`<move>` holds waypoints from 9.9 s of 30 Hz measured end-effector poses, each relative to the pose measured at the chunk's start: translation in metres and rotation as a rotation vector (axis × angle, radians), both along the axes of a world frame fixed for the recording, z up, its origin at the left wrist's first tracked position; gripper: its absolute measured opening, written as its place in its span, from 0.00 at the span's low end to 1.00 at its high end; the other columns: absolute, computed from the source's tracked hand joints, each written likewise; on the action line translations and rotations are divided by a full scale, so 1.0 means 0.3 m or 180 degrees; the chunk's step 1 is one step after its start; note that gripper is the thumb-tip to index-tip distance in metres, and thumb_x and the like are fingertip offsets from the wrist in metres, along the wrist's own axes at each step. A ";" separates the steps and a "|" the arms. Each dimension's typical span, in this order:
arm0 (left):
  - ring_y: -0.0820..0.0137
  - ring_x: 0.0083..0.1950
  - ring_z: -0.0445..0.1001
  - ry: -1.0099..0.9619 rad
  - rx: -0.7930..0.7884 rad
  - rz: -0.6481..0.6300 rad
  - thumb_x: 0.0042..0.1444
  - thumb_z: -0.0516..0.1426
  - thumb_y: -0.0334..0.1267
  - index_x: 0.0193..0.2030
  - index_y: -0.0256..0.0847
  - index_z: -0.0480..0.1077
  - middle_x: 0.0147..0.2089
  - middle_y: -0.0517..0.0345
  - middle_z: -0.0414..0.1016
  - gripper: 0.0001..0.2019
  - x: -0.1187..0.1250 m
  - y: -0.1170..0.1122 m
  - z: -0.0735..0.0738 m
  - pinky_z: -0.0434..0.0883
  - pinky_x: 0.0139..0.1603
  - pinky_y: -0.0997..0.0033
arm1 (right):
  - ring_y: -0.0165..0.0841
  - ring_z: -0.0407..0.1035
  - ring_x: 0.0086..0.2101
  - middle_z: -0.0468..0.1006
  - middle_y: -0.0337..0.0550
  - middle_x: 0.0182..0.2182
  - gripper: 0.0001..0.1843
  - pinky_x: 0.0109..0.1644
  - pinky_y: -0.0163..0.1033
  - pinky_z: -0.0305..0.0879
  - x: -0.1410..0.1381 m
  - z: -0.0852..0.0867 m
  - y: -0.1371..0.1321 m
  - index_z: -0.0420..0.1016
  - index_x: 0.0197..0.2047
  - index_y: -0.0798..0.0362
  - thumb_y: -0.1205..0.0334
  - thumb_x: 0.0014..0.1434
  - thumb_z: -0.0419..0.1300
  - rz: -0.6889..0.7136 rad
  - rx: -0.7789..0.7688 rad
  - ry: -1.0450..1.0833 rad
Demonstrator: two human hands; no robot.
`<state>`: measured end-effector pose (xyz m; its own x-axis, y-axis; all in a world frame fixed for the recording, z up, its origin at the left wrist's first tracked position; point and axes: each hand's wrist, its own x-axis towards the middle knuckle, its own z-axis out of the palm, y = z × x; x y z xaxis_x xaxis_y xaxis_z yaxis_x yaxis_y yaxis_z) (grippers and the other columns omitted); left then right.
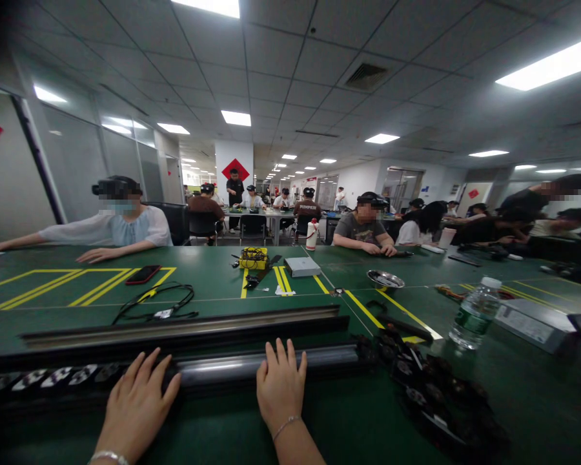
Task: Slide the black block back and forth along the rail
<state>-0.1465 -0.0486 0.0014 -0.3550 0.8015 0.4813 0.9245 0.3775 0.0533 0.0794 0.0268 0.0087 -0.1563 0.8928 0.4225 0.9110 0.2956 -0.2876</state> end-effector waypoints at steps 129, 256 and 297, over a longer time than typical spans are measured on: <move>0.62 0.55 0.66 0.0102 0.0333 -0.0791 0.52 0.42 0.46 0.47 0.38 0.67 0.54 0.46 0.67 0.22 -0.087 0.016 -0.028 0.66 0.52 0.59 | 0.36 0.46 0.59 0.57 0.37 0.59 0.21 0.62 0.53 0.31 -0.047 0.010 -0.076 0.62 0.55 0.41 0.50 0.61 0.41 0.0832 -0.0300 0.0198; 0.58 0.65 0.49 -0.0141 -0.0914 -0.0220 0.50 0.46 0.52 0.59 0.54 0.53 0.65 0.55 0.52 0.28 -0.044 -0.003 0.055 0.56 0.55 0.57 | 0.35 0.45 0.59 0.56 0.37 0.59 0.19 0.61 0.52 0.31 -0.057 0.018 -0.083 0.64 0.52 0.41 0.51 0.60 0.43 0.0912 -0.0228 -0.0015; 0.64 0.66 0.45 -0.0191 -0.1124 -0.0827 0.53 0.40 0.56 0.62 0.42 0.47 0.65 0.61 0.47 0.32 -0.064 0.020 0.039 0.49 0.63 0.57 | 0.35 0.46 0.59 0.57 0.38 0.59 0.19 0.61 0.50 0.30 -0.056 0.013 -0.077 0.65 0.52 0.42 0.52 0.59 0.45 0.0957 -0.0226 0.0076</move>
